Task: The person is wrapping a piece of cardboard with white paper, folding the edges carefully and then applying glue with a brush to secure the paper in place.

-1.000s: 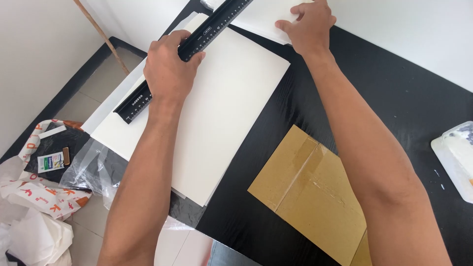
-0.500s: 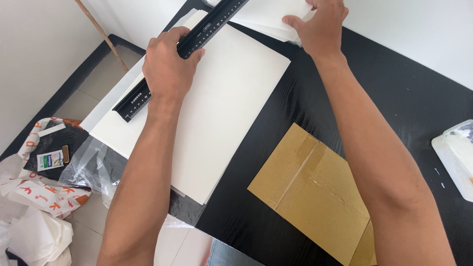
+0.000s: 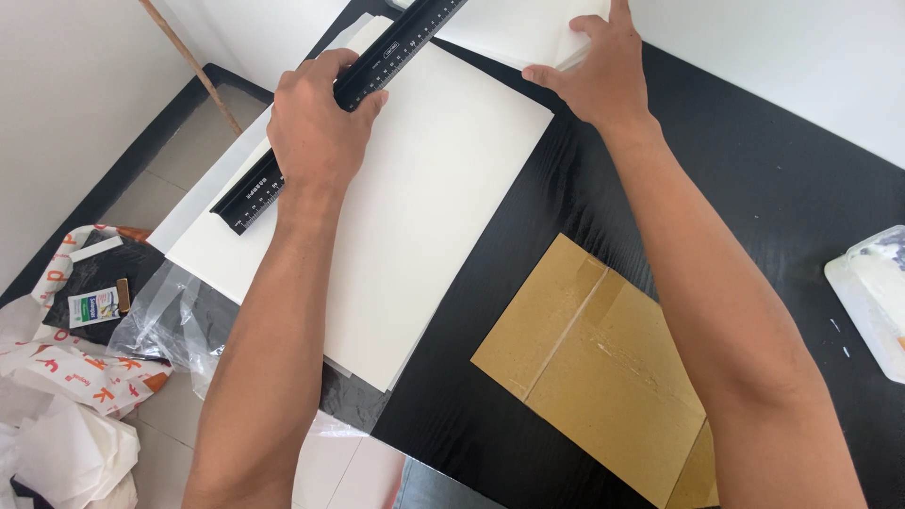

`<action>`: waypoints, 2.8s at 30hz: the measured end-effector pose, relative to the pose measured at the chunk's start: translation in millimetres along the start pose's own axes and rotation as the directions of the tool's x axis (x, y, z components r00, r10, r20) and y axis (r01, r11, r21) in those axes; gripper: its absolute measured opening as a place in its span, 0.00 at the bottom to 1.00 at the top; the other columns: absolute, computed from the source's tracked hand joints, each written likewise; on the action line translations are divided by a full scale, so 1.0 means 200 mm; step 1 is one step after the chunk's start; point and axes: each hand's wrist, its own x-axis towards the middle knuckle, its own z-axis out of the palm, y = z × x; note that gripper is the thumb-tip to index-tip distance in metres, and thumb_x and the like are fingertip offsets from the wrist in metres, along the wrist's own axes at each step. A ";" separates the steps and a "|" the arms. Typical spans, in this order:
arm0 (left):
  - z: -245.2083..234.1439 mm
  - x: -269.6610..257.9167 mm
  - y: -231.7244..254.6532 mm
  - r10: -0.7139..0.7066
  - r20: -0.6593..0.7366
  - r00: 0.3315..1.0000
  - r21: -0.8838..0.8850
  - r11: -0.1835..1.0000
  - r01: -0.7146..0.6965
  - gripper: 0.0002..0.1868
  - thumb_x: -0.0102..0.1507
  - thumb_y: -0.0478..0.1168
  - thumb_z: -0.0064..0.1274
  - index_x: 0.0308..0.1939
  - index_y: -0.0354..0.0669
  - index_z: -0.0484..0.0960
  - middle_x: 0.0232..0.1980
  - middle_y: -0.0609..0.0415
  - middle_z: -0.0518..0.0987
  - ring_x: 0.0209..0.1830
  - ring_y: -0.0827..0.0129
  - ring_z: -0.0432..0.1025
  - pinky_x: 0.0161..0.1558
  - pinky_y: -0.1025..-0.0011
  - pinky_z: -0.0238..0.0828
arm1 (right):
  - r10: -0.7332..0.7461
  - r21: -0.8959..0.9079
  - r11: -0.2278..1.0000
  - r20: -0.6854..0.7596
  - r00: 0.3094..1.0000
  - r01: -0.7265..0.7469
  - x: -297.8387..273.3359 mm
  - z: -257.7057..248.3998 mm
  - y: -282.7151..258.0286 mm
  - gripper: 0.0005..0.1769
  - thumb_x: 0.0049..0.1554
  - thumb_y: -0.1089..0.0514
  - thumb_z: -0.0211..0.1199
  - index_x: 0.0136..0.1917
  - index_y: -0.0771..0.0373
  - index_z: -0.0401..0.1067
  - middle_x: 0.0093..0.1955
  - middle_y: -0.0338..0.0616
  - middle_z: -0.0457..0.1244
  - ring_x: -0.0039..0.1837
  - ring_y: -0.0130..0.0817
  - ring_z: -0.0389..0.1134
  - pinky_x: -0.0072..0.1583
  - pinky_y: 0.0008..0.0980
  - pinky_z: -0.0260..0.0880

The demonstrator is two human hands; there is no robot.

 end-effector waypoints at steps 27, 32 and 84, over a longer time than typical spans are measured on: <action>0.12 0.03 -0.06 -0.101 0.085 0.991 0.119 0.989 0.090 0.24 0.57 0.47 0.71 0.54 0.50 0.82 0.43 0.56 0.83 0.47 0.57 0.74 0.35 0.54 0.74 | 0.074 -0.301 0.951 0.015 0.997 -0.066 0.06 0.19 -0.13 0.39 0.57 0.31 0.76 0.65 0.64 0.74 0.76 0.51 0.55 0.70 0.63 0.56 0.48 0.59 0.74; 0.13 0.04 -0.07 -0.133 0.114 0.985 0.129 0.985 0.118 0.24 0.56 0.48 0.71 0.55 0.51 0.83 0.43 0.55 0.82 0.44 0.57 0.75 0.35 0.55 0.74 | 0.055 -0.344 0.938 0.033 0.998 -0.041 0.03 0.16 -0.17 0.44 0.59 0.29 0.73 0.71 0.63 0.68 0.76 0.53 0.51 0.73 0.70 0.46 0.59 0.62 0.64; 0.22 0.01 -0.18 0.005 -0.021 1.000 0.192 0.981 -0.001 0.23 0.55 0.53 0.72 0.50 0.56 0.83 0.39 0.61 0.82 0.43 0.60 0.72 0.33 0.59 0.69 | -0.538 0.655 0.750 0.684 0.493 -0.091 -0.63 -0.15 -0.89 0.11 0.47 0.50 0.78 0.37 0.55 0.78 0.38 0.31 0.73 0.40 0.21 0.70 0.48 0.22 0.67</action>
